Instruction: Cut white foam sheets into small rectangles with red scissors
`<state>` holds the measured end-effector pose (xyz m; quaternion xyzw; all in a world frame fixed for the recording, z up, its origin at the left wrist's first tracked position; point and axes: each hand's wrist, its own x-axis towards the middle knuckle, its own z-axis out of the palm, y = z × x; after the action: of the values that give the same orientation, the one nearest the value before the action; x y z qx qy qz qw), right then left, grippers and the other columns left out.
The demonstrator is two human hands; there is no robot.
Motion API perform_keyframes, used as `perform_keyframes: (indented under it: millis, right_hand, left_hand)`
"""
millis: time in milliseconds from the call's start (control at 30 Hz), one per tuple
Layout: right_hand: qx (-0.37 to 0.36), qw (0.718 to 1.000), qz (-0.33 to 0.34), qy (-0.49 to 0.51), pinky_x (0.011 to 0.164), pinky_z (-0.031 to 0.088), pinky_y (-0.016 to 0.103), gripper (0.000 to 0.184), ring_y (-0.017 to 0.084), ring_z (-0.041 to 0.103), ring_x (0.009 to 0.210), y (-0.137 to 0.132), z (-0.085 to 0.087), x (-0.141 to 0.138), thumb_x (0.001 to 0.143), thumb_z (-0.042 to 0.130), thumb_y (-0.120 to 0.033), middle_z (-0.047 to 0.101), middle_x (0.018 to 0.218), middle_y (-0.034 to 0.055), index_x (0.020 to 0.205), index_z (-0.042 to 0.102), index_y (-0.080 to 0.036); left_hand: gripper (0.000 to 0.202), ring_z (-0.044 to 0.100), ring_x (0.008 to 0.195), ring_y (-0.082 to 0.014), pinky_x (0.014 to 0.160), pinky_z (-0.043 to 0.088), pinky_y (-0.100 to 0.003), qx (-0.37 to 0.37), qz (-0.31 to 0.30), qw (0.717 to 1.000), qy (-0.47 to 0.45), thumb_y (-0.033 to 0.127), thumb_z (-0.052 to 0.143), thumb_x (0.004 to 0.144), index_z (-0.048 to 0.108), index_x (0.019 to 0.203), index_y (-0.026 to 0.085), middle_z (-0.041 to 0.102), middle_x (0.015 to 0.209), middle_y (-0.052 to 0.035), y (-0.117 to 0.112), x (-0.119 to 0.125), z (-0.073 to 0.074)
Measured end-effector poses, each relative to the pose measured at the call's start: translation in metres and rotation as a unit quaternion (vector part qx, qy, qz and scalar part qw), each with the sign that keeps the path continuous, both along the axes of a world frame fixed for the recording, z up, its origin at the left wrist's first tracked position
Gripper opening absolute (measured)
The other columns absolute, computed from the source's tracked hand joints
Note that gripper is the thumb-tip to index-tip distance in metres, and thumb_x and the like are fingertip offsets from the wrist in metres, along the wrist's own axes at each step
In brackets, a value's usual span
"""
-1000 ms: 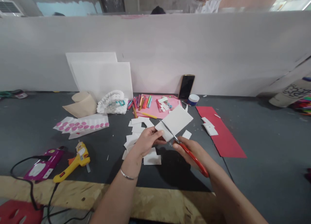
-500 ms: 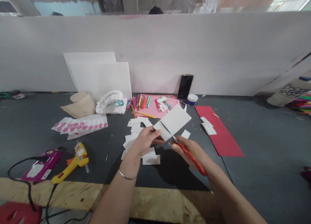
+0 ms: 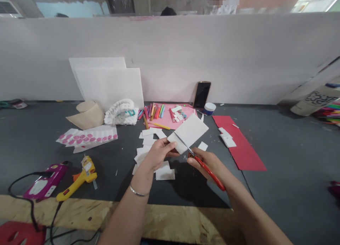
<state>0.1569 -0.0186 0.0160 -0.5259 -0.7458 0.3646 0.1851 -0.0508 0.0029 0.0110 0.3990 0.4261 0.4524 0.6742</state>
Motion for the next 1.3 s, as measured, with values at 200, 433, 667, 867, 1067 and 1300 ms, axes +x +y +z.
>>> perform_keyframes:
  millis: [200,433,667,867,1067,1300]
  right_hand:
    - [0.001,1.0,-0.013,-0.001,0.058,0.038,0.025,0.047,0.015,0.047,0.059,-0.001,0.004,-0.003,0.084,0.045,-0.067,0.054,0.063,-0.0016,0.084,0.059,-0.022]
    - [-0.002,1.0,-0.025,0.003,0.057,0.038,0.025,0.047,0.015,0.046,0.058,0.001,0.002,-0.002,0.081,0.051,-0.068,0.052,0.061,-0.0023,0.077,0.059,-0.022]
    - [-0.009,1.0,-0.025,0.014,0.054,0.037,0.024,0.045,0.013,0.044,0.056,0.002,-0.002,-0.003,0.081,0.054,-0.065,0.049,0.059,-0.0034,0.075,0.059,-0.021]
    - [-0.023,0.998,-0.053,0.031,0.049,0.037,0.024,0.043,0.013,0.046,0.049,0.004,-0.008,0.0,0.084,0.052,-0.065,0.048,0.055,-0.0042,0.079,0.058,-0.022]
    - [0.032,0.994,-0.087,0.054,0.054,0.043,0.025,0.038,0.015,0.053,0.056,0.009,-0.014,0.015,0.087,0.052,-0.061,0.059,0.066,-0.0012,0.089,0.06,-0.023]
    - [0.126,0.98,-0.139,0.074,0.055,0.045,0.026,0.041,0.015,0.055,0.057,0.033,-0.011,0.045,0.082,0.062,-0.058,0.061,0.072,-0.0009,0.104,0.055,-0.024]
  left_hand:
    - [0.036,0.067,0.072,-0.0171,0.068,0.058,-0.03,0.0,-0.003,1.0,-0.002,0.041,0.082,0.067,0.069,0.084,0.011,0.071,0.076,-0.0054,0.001,0.0,0.0]
    - [0.032,0.066,0.07,-0.0167,0.067,0.057,-0.03,-0.015,0.001,1.0,-0.007,0.038,0.082,0.067,0.069,0.079,0.011,0.071,0.075,-0.0057,0.001,0.0,0.001]
    - [0.032,0.066,0.07,-0.0154,0.065,0.057,-0.027,-0.019,-0.006,1.0,-0.012,0.038,0.082,0.067,0.068,0.079,0.011,0.07,0.075,-0.0055,0.003,-0.001,-0.002]
    - [0.038,0.066,0.066,-0.015,0.064,0.058,-0.028,-0.012,0.012,0.999,0.032,0.036,0.078,0.072,0.062,0.096,0.013,0.068,0.072,-0.0029,0.003,-0.007,0.0]
    - [0.038,0.067,0.065,-0.0157,0.06,0.059,-0.028,0.018,0.042,0.99,0.137,0.033,0.07,0.077,0.054,0.109,0.018,0.062,0.071,0.0011,0.008,-0.015,-0.013]
    - [0.033,0.066,0.06,-0.0175,0.047,0.051,-0.024,0.052,0.078,0.945,0.315,0.026,0.059,0.082,0.06,0.115,0.021,0.063,0.073,-0.0001,0.013,-0.018,-0.018]
